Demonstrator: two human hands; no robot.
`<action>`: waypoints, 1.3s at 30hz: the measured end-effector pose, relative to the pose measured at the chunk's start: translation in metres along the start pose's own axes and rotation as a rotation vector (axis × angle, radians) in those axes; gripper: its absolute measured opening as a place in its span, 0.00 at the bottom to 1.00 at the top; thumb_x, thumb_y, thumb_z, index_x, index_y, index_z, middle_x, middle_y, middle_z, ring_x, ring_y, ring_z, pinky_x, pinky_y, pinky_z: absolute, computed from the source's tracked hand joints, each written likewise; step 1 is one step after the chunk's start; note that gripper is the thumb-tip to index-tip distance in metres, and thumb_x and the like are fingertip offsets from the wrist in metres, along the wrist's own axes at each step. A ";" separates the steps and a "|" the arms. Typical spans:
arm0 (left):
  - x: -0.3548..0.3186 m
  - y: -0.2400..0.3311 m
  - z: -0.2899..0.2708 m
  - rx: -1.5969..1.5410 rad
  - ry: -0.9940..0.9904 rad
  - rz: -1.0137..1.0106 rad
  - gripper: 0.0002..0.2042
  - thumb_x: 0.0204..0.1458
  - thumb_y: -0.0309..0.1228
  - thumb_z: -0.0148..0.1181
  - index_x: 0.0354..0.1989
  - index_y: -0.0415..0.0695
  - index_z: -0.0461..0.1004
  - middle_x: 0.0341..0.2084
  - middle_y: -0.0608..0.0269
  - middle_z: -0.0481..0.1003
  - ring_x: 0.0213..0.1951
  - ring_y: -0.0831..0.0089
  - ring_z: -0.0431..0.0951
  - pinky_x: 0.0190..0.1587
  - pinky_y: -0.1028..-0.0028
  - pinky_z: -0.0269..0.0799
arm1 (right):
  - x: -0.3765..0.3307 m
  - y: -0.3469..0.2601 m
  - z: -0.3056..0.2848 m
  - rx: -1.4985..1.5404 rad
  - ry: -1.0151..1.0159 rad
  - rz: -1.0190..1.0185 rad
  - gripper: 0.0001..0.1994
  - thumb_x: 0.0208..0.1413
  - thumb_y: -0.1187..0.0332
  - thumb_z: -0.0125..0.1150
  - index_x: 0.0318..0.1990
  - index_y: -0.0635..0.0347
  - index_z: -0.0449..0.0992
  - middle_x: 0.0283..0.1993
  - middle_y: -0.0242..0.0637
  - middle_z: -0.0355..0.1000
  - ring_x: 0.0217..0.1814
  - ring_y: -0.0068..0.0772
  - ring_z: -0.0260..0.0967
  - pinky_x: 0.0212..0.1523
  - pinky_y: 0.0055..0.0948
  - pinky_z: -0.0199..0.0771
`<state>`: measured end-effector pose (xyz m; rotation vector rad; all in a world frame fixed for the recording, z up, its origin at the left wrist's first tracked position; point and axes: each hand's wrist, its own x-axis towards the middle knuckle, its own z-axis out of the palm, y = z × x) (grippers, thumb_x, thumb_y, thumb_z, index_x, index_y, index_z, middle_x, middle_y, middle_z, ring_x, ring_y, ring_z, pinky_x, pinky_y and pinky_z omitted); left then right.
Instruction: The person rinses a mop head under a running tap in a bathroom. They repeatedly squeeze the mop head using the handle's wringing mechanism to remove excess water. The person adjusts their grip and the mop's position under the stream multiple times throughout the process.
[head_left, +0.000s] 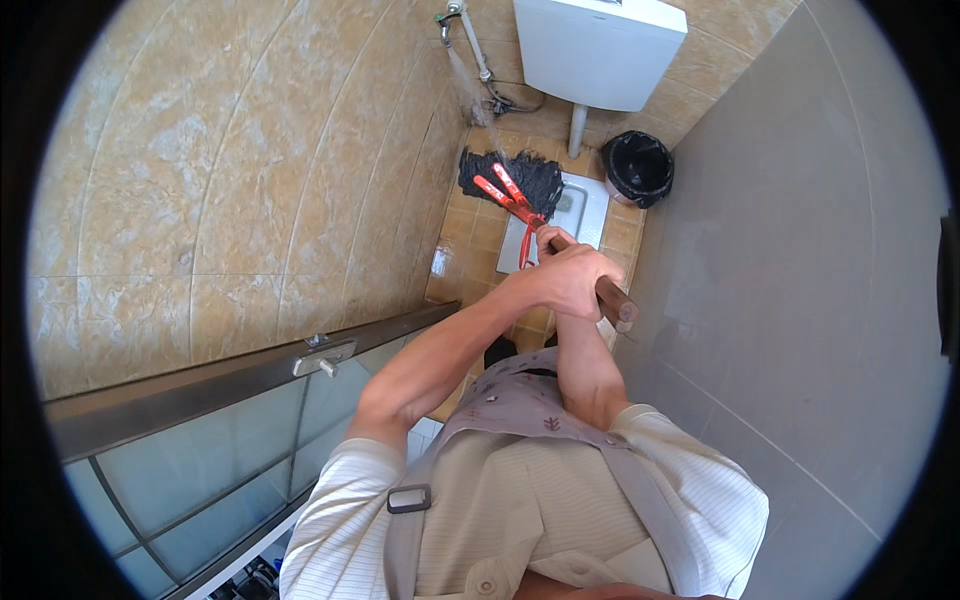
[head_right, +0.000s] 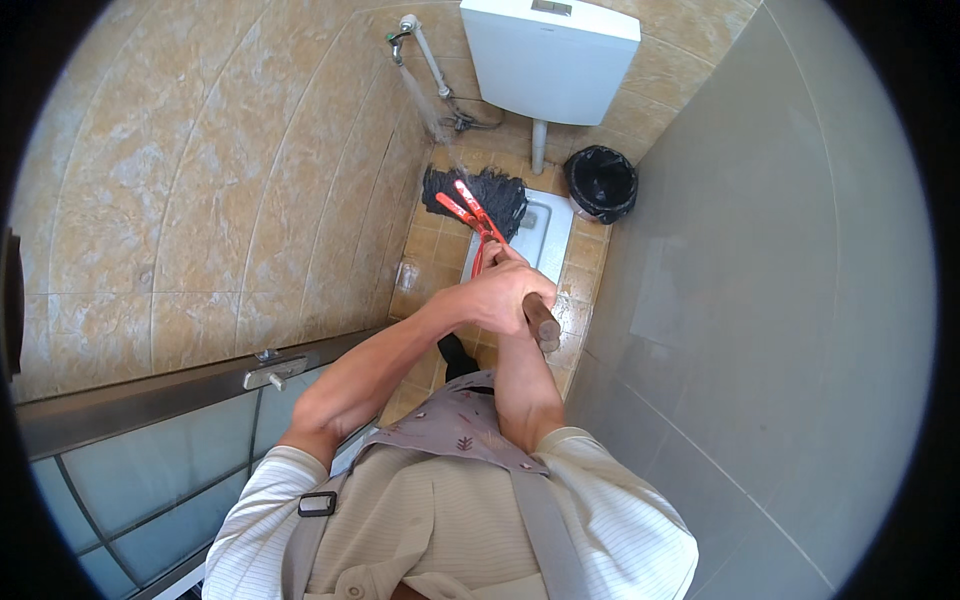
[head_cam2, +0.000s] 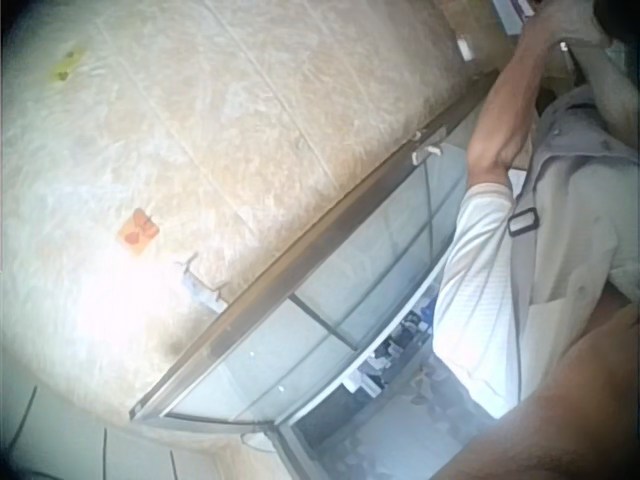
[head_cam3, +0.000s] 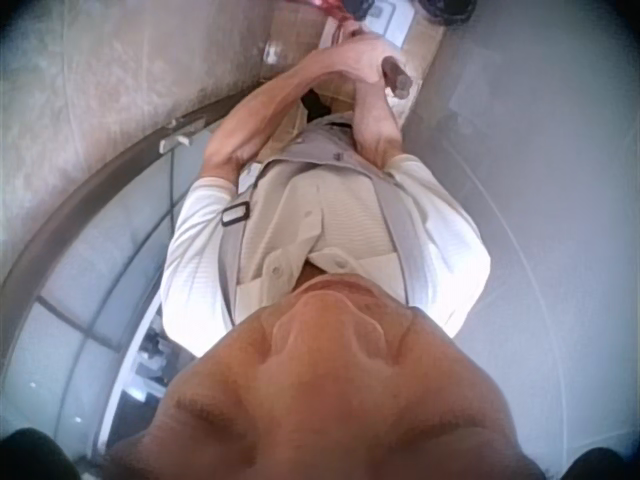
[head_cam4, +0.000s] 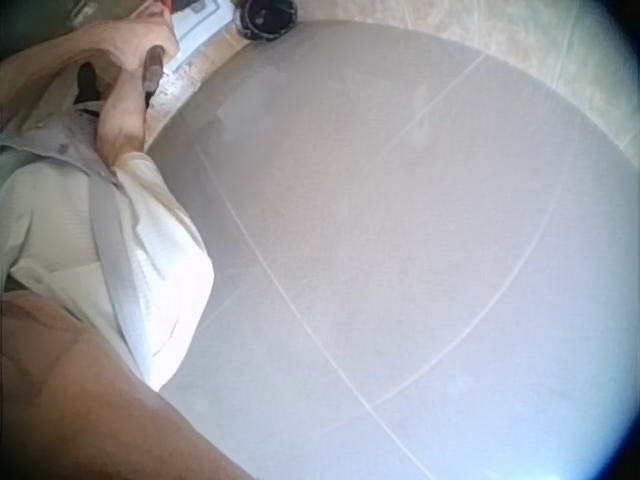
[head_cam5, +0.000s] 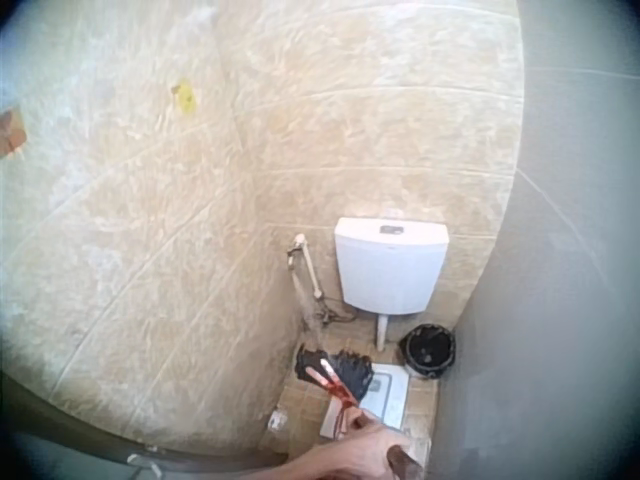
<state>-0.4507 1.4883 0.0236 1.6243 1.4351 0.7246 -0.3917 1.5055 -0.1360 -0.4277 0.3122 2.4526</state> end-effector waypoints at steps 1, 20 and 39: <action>0.003 0.003 0.002 0.000 -0.072 -0.009 0.08 0.28 0.25 0.62 0.22 0.43 0.75 0.21 0.52 0.77 0.30 0.48 0.79 0.33 0.57 0.71 | -0.009 -0.003 0.012 0.009 -0.008 -0.028 0.12 0.59 0.72 0.60 0.50 0.62 0.74 0.39 0.38 0.76 0.44 0.39 0.76 0.49 0.36 0.80; -0.008 -0.008 0.063 -0.050 0.464 0.153 0.22 0.31 0.21 0.69 0.37 0.41 0.68 0.33 0.54 0.72 0.40 0.56 0.74 0.43 0.66 0.68 | 0.022 -0.035 -0.073 0.177 0.093 0.242 0.12 0.63 0.69 0.59 0.51 0.63 0.75 0.38 0.40 0.78 0.40 0.36 0.77 0.44 0.30 0.82; -0.077 0.051 -0.004 -0.159 0.171 0.144 0.22 0.34 0.26 0.71 0.39 0.44 0.69 0.35 0.59 0.70 0.41 0.56 0.71 0.50 0.64 0.66 | 0.048 -0.005 -0.082 -0.508 0.356 0.486 0.15 0.54 0.56 0.65 0.33 0.58 0.73 0.29 0.38 0.74 0.29 0.34 0.73 0.27 0.34 0.76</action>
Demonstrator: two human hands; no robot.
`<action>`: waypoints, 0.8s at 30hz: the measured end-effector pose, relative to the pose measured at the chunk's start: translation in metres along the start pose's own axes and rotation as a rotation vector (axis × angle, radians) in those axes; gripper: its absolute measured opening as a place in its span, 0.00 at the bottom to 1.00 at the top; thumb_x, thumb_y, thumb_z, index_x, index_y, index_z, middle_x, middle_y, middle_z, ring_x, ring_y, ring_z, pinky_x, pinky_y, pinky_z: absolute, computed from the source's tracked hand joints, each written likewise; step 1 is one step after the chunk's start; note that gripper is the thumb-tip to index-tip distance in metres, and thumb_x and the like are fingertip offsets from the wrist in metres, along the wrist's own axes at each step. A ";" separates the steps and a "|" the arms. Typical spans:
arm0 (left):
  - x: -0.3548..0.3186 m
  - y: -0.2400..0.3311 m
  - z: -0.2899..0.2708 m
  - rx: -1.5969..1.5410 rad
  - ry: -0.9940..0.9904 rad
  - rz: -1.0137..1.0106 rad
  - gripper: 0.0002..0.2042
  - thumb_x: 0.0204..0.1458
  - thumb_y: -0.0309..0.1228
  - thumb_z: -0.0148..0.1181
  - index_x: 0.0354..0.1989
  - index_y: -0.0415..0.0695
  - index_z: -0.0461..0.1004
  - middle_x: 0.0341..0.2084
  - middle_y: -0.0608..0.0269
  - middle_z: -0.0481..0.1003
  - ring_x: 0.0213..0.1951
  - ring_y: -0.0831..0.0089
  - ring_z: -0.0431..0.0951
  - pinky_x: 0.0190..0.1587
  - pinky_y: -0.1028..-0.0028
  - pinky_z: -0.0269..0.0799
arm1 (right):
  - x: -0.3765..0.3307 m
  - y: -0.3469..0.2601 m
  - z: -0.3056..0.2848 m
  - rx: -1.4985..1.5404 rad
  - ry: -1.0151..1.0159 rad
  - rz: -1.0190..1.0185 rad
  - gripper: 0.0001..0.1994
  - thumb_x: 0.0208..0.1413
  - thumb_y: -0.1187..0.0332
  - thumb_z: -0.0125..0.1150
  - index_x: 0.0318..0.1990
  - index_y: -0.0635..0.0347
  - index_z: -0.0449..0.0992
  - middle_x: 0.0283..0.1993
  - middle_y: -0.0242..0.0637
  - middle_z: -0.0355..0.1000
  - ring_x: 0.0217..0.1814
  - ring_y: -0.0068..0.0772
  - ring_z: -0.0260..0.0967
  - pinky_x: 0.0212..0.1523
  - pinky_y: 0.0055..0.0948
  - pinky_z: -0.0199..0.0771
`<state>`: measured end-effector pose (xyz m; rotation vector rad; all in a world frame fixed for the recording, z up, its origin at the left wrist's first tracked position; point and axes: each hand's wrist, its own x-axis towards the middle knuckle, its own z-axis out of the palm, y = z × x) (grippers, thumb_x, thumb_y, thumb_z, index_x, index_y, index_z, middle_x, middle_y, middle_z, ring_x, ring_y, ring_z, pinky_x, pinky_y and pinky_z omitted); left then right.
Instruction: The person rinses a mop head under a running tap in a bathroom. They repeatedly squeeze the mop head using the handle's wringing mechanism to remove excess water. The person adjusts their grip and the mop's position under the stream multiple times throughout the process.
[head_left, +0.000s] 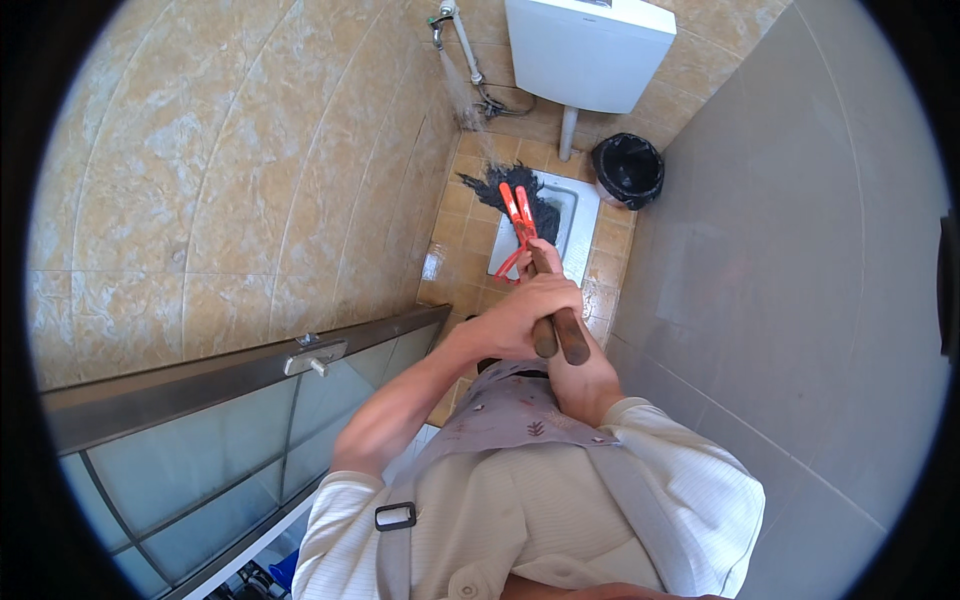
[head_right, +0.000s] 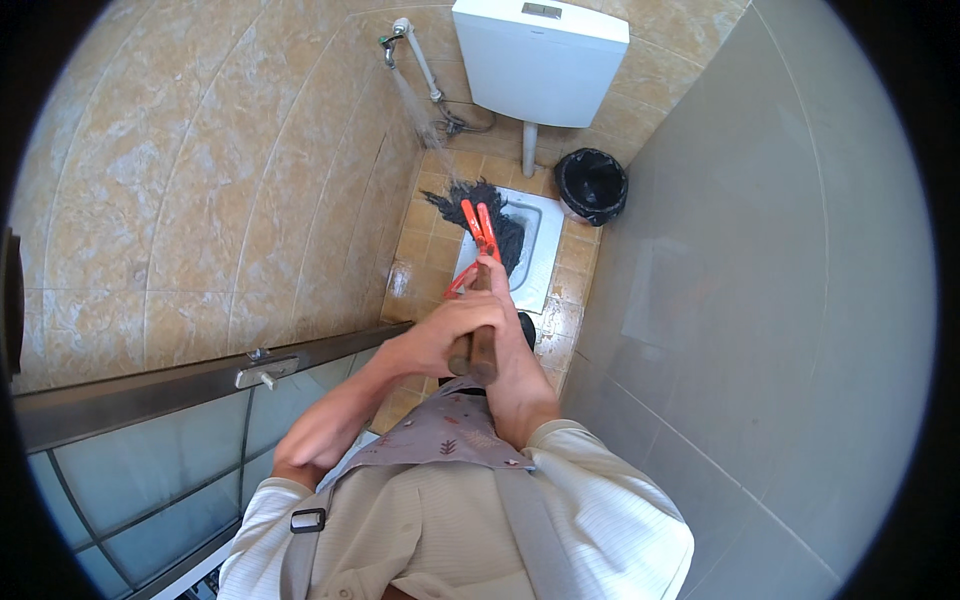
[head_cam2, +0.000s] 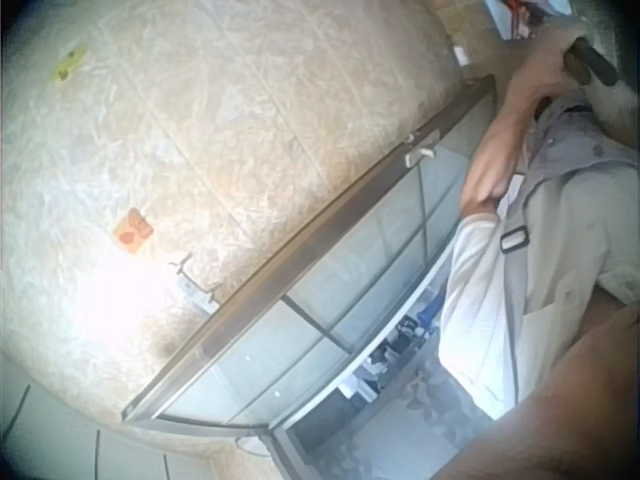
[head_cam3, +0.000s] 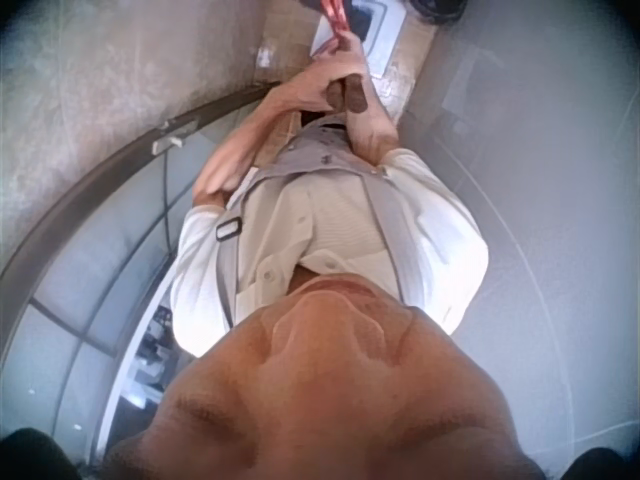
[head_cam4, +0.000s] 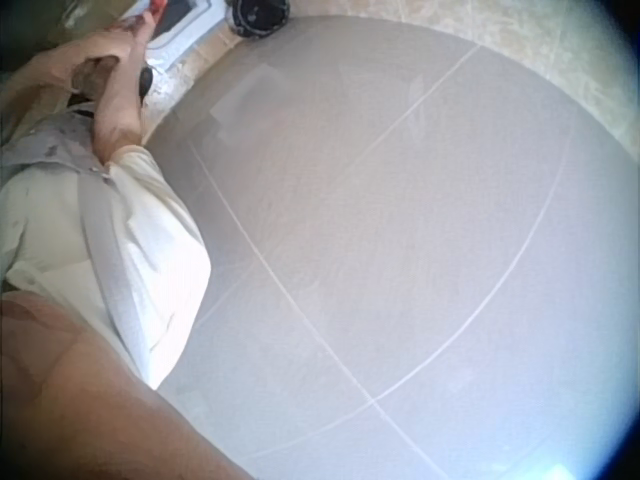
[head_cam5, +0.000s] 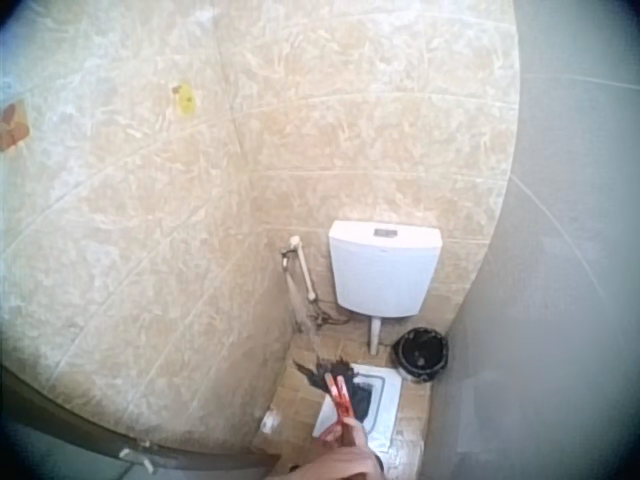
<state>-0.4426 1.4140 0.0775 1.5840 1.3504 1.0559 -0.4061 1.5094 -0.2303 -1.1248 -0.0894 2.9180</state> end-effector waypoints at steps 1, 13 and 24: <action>-0.002 0.008 -0.010 -0.022 0.024 -0.012 0.20 0.35 0.25 0.71 0.38 0.43 0.69 0.35 0.60 0.70 0.41 0.57 0.71 0.51 0.64 0.67 | -0.002 0.002 0.010 -0.044 -0.016 -0.025 0.15 0.53 0.56 0.65 0.32 0.57 0.72 0.28 0.38 0.74 0.28 0.34 0.72 0.26 0.35 0.75; -0.024 0.132 -0.081 0.097 0.247 0.069 0.08 0.47 0.19 0.68 0.30 0.41 0.73 0.27 0.60 0.73 0.36 0.59 0.76 0.56 0.52 0.69 | -0.034 0.012 0.193 0.276 -0.026 -0.189 0.12 0.41 0.63 0.63 0.30 0.50 0.65 0.27 0.32 0.64 0.28 0.34 0.63 0.30 0.39 0.68; -0.024 0.095 -0.070 0.110 -0.068 -0.028 0.08 0.38 0.22 0.64 0.29 0.39 0.74 0.32 0.58 0.77 0.41 0.57 0.78 0.61 0.60 0.68 | 0.003 0.021 0.148 0.414 -0.235 -0.099 0.11 0.49 0.63 0.59 0.27 0.52 0.62 0.19 0.30 0.59 0.19 0.27 0.62 0.24 0.29 0.70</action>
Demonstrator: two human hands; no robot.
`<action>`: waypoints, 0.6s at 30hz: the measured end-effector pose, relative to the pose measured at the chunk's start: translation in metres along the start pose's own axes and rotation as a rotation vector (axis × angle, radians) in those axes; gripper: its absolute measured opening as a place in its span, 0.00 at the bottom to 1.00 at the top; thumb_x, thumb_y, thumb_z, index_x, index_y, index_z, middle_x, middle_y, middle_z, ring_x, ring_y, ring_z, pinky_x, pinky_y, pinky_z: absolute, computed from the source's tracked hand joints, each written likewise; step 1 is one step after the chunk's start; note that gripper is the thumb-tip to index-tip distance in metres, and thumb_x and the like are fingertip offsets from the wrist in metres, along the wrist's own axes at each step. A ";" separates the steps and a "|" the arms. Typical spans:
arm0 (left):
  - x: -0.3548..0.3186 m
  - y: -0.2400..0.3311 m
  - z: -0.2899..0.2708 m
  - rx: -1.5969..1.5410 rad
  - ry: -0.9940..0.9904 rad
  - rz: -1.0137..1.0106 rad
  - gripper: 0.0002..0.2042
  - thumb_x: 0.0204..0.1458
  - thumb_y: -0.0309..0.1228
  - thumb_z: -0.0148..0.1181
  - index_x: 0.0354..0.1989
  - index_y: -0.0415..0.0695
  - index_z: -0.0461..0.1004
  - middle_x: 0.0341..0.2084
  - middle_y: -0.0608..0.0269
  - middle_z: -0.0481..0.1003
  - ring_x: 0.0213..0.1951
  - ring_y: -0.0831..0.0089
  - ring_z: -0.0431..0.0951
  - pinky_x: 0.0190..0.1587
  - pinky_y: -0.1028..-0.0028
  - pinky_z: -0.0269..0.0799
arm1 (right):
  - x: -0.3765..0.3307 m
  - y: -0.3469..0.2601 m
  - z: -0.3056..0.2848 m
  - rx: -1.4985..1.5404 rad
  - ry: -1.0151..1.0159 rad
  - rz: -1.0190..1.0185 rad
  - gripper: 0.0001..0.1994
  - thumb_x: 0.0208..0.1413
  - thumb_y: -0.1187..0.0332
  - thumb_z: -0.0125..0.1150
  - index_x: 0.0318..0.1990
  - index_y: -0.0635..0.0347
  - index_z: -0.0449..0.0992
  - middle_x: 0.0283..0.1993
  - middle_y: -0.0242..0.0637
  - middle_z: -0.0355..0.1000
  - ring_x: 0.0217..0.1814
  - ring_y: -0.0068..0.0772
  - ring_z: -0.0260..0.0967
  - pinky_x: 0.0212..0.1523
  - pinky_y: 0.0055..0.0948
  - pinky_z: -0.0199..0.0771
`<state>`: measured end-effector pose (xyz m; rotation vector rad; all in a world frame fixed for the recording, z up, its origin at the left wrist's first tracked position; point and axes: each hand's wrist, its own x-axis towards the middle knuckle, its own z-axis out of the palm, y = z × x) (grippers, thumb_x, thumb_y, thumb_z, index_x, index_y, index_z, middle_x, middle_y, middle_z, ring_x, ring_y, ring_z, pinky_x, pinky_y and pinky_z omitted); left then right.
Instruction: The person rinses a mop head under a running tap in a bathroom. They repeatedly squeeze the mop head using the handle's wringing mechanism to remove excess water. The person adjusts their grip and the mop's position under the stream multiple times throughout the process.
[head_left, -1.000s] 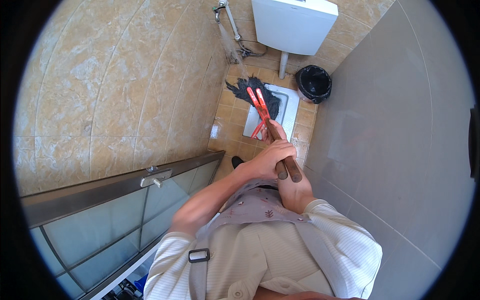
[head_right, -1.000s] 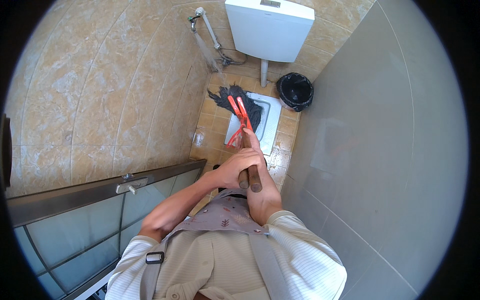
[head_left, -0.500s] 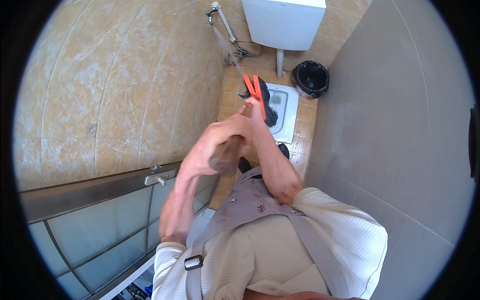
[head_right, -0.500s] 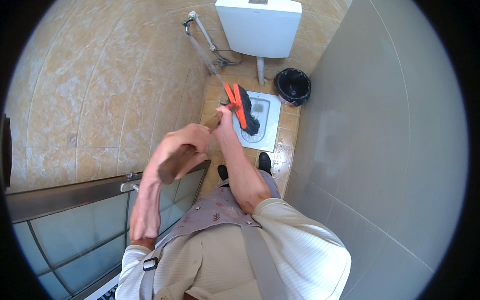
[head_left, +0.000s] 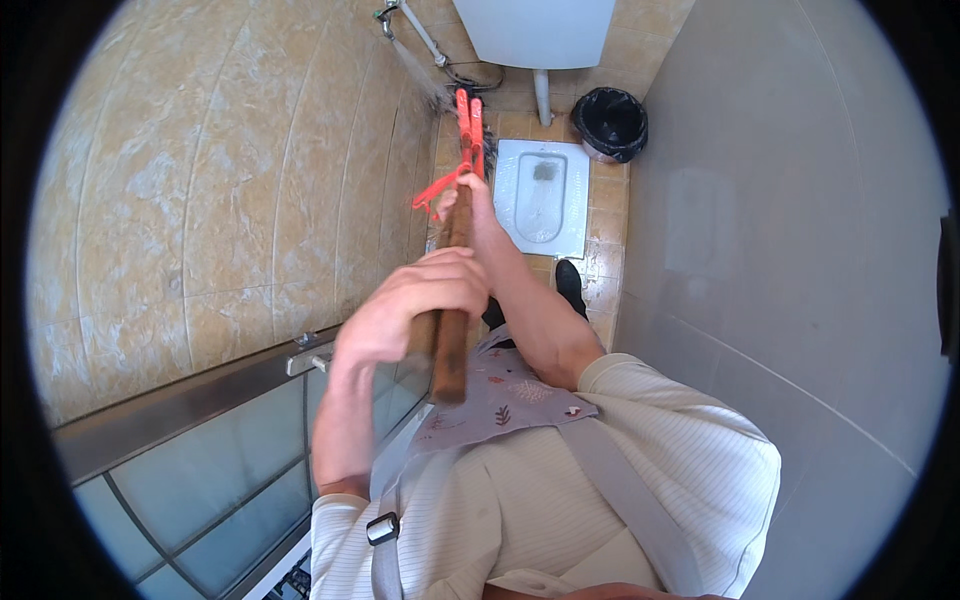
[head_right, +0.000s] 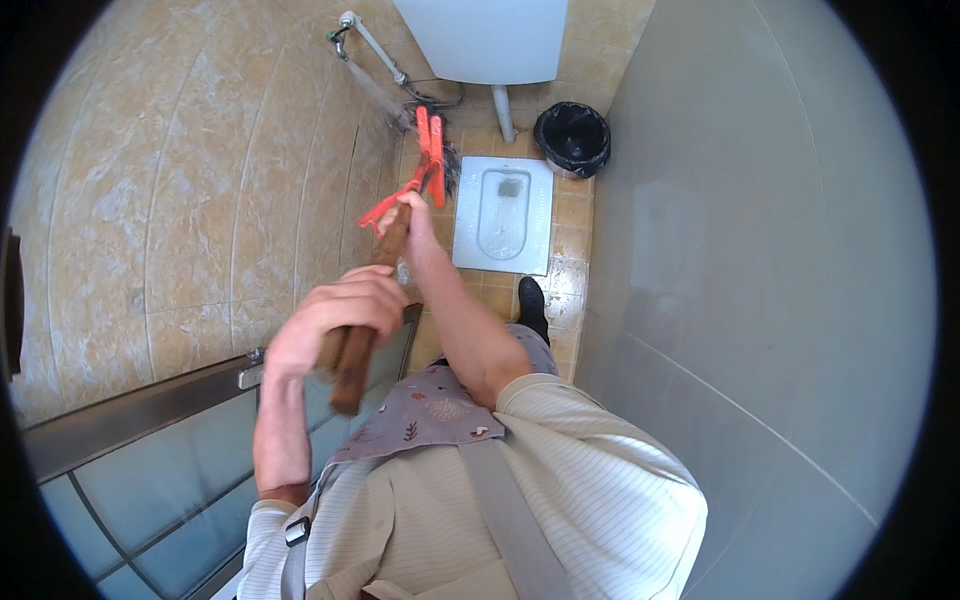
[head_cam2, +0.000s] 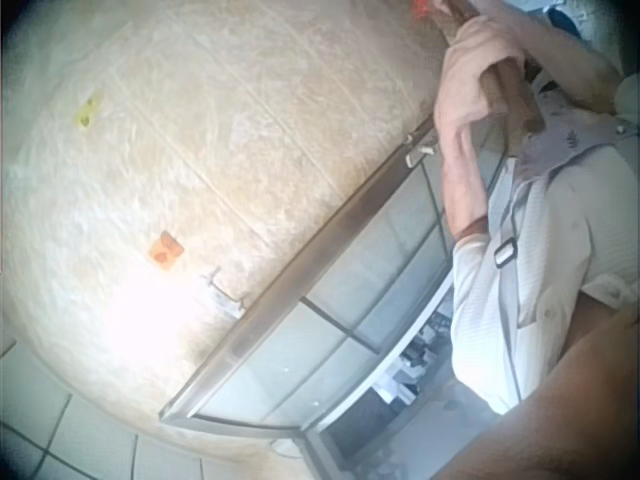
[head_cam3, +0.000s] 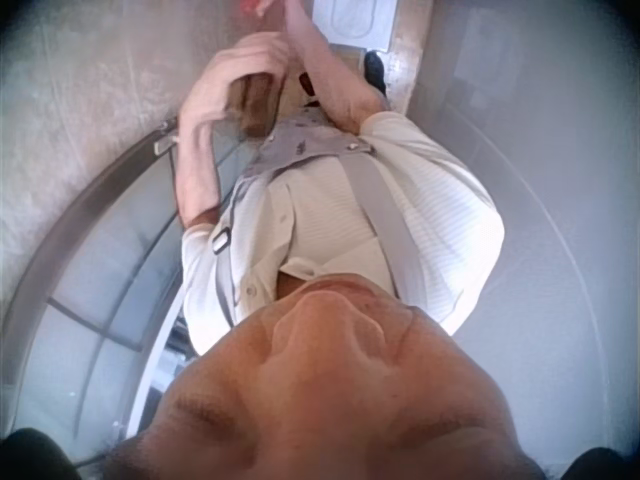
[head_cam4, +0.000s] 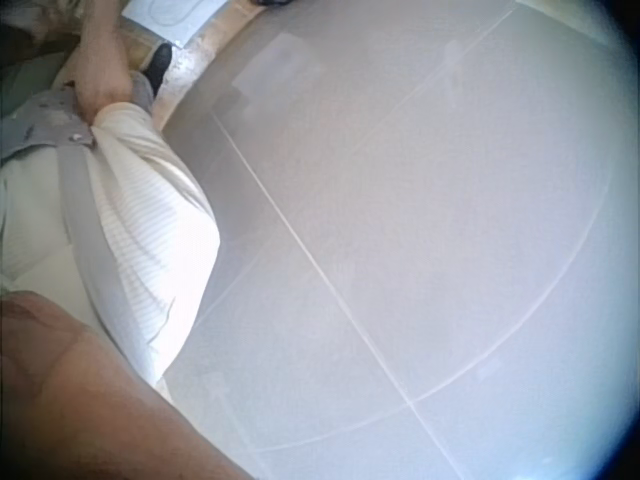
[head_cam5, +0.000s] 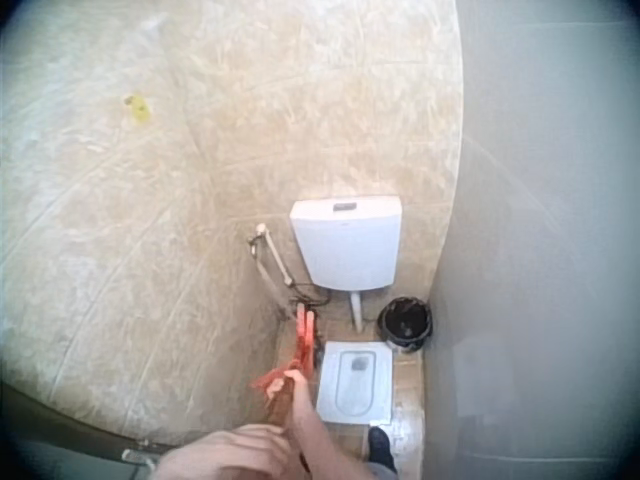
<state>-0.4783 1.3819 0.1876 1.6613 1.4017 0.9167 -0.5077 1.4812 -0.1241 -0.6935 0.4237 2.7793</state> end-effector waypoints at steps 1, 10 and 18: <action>0.001 -0.016 0.007 -0.025 -0.010 -0.023 0.09 0.37 0.21 0.64 0.30 0.39 0.74 0.33 0.59 0.77 0.42 0.57 0.78 0.60 0.60 0.68 | 0.009 -0.002 -0.020 0.028 0.030 0.050 0.11 0.49 0.63 0.59 0.27 0.52 0.63 0.19 0.30 0.60 0.19 0.27 0.62 0.23 0.30 0.70; -0.036 -0.122 0.066 -0.130 0.098 -0.219 0.11 0.41 0.14 0.66 0.34 0.40 0.76 0.38 0.61 0.79 0.50 0.61 0.77 0.58 0.61 0.70 | 0.017 -0.004 -0.124 -0.097 0.261 0.194 0.08 0.42 0.67 0.58 0.25 0.58 0.65 0.20 0.39 0.66 0.20 0.37 0.66 0.23 0.36 0.73; -0.041 -0.126 0.068 -0.095 0.248 -0.226 0.15 0.42 0.15 0.70 0.38 0.40 0.76 0.41 0.60 0.79 0.51 0.62 0.77 0.58 0.64 0.70 | 0.013 -0.008 -0.105 -0.130 0.246 0.218 0.08 0.41 0.69 0.59 0.26 0.58 0.65 0.21 0.37 0.66 0.20 0.34 0.66 0.24 0.33 0.74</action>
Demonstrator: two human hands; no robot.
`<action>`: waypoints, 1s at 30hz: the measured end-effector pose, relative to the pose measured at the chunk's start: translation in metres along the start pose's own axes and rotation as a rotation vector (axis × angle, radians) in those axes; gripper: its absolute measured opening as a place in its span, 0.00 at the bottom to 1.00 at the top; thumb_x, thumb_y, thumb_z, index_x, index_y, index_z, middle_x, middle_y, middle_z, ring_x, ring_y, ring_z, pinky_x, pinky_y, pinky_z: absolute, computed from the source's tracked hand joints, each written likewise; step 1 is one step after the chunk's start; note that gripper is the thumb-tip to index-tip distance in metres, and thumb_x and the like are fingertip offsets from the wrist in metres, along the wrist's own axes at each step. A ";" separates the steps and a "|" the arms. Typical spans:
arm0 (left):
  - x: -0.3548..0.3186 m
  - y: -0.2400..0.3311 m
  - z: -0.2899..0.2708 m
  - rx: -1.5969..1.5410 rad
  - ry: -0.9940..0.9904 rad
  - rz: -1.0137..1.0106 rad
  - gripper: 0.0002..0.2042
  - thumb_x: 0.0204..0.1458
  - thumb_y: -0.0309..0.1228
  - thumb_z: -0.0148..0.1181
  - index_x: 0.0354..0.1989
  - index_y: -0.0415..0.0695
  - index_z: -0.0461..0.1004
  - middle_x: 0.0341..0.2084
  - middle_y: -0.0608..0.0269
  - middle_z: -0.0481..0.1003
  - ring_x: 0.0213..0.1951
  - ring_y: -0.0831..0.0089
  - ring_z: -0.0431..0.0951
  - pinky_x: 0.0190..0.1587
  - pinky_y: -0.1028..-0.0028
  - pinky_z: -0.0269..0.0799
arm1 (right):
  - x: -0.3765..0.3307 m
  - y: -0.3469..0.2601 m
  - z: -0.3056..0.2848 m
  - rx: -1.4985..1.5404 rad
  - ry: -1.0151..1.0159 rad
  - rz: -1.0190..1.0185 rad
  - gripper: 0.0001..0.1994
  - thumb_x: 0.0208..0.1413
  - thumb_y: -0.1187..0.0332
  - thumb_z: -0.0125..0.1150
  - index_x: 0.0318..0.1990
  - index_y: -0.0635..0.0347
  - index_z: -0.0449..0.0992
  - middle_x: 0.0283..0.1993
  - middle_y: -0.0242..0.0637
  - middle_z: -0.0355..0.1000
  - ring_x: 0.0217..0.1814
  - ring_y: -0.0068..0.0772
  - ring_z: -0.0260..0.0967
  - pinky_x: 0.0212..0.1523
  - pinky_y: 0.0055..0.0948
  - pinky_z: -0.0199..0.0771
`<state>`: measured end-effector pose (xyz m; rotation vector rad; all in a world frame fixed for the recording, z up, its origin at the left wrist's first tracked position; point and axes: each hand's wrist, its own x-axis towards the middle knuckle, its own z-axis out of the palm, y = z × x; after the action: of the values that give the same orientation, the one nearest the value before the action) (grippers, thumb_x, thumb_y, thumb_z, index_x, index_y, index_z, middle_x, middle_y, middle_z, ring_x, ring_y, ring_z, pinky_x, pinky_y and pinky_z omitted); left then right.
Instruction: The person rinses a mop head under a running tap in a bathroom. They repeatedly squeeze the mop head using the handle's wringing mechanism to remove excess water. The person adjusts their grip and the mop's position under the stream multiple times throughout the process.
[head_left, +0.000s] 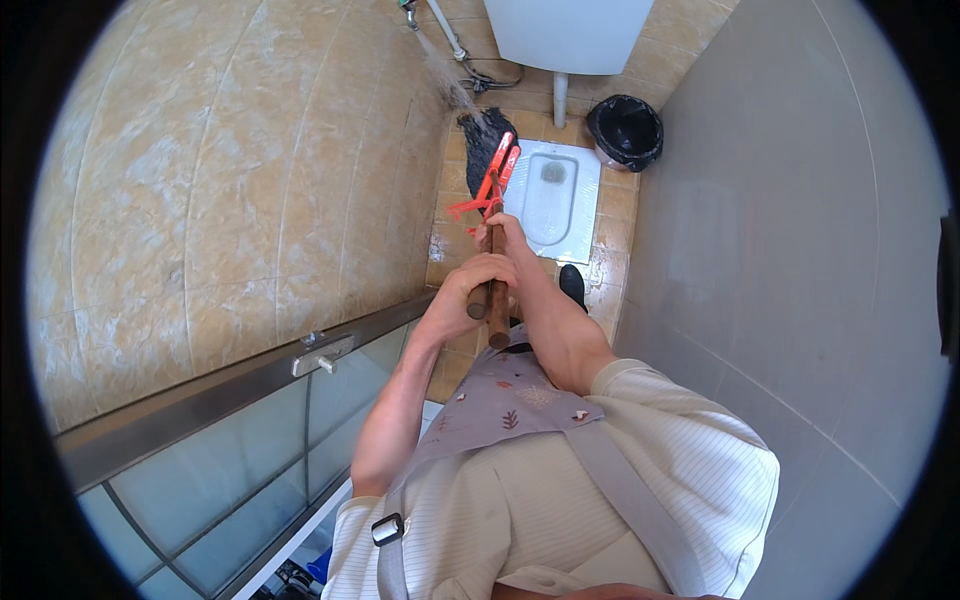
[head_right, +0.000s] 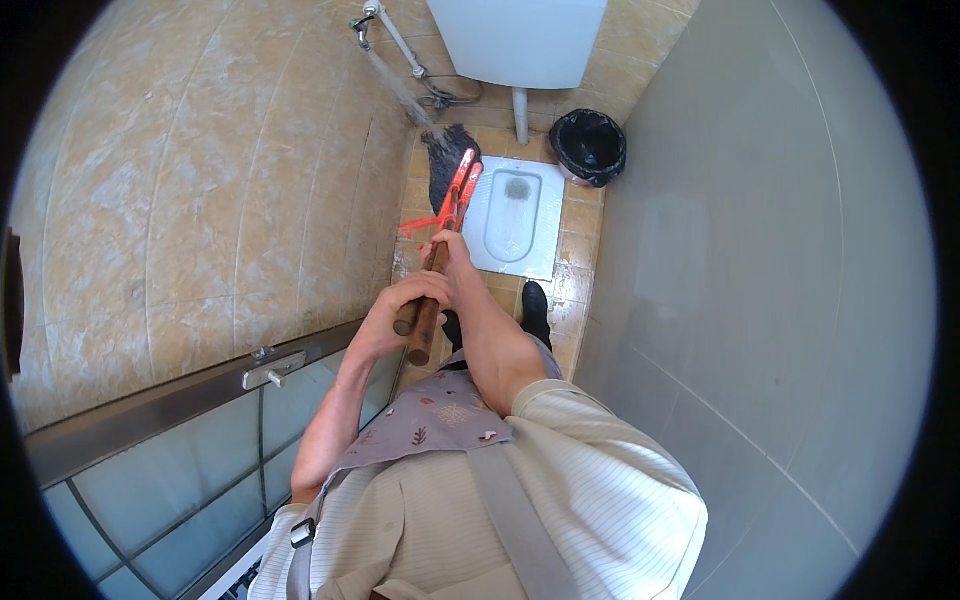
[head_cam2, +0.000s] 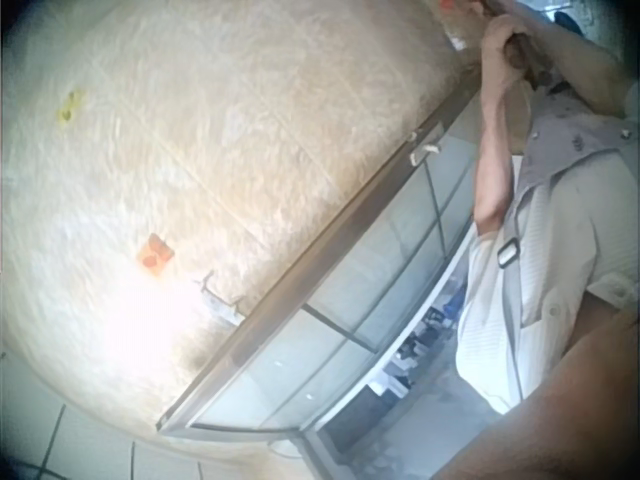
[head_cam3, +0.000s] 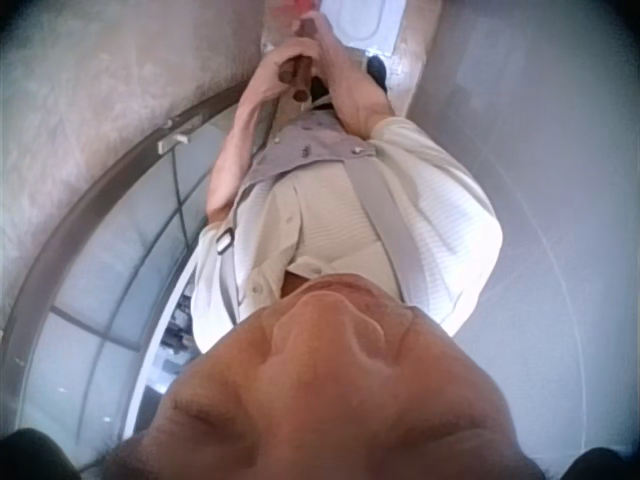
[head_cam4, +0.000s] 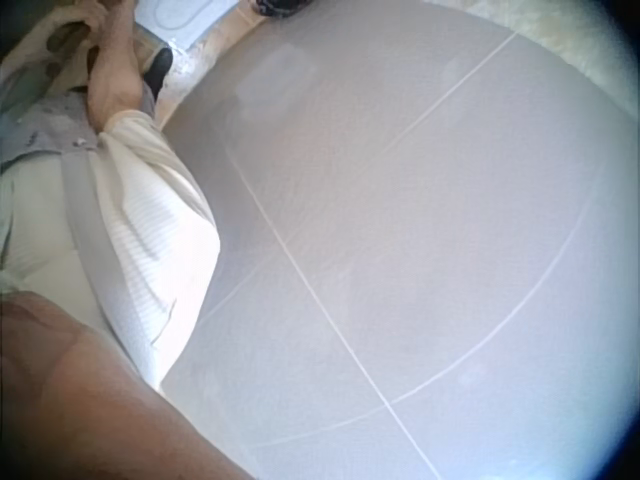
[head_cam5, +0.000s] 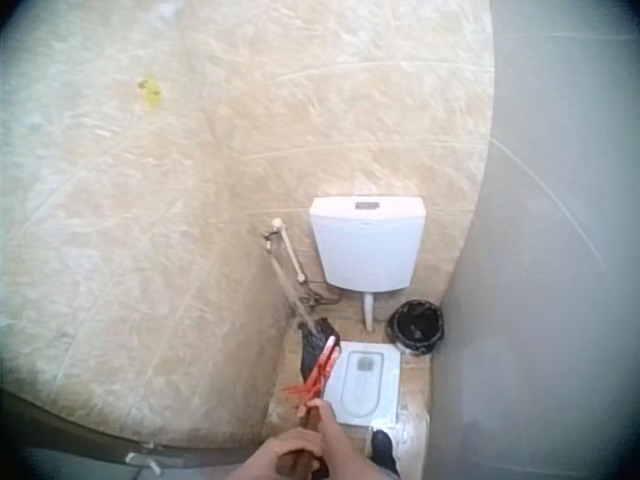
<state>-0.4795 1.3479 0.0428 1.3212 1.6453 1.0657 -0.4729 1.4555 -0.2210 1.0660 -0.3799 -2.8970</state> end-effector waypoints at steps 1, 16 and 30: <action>0.000 0.001 0.000 0.010 0.012 0.004 0.15 0.42 0.15 0.70 0.39 0.40 0.76 0.42 0.60 0.79 0.51 0.62 0.77 0.58 0.64 0.70 | -0.002 0.000 0.002 0.000 -0.010 -0.015 0.08 0.41 0.68 0.59 0.26 0.58 0.65 0.21 0.37 0.66 0.20 0.34 0.67 0.24 0.33 0.74; 0.022 -0.017 0.018 0.010 -0.016 0.136 0.16 0.32 0.16 0.64 0.34 0.43 0.75 0.36 0.60 0.78 0.44 0.58 0.77 0.52 0.62 0.70 | -0.013 -0.023 -0.015 -0.105 -0.019 0.040 0.13 0.49 0.65 0.59 0.39 0.63 0.69 0.31 0.39 0.69 0.29 0.32 0.70 0.30 0.28 0.76; 0.033 -0.023 0.025 0.018 -0.172 0.125 0.14 0.33 0.19 0.63 0.31 0.45 0.75 0.32 0.62 0.77 0.41 0.57 0.76 0.50 0.64 0.70 | -0.060 -0.035 0.010 -0.343 0.211 0.049 0.15 0.54 0.67 0.60 0.46 0.66 0.68 0.33 0.45 0.73 0.30 0.39 0.73 0.34 0.35 0.81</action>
<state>-0.4705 1.3808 0.0102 1.5005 1.4642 0.9822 -0.4309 1.4987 -0.1842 1.2572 0.0957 -2.6367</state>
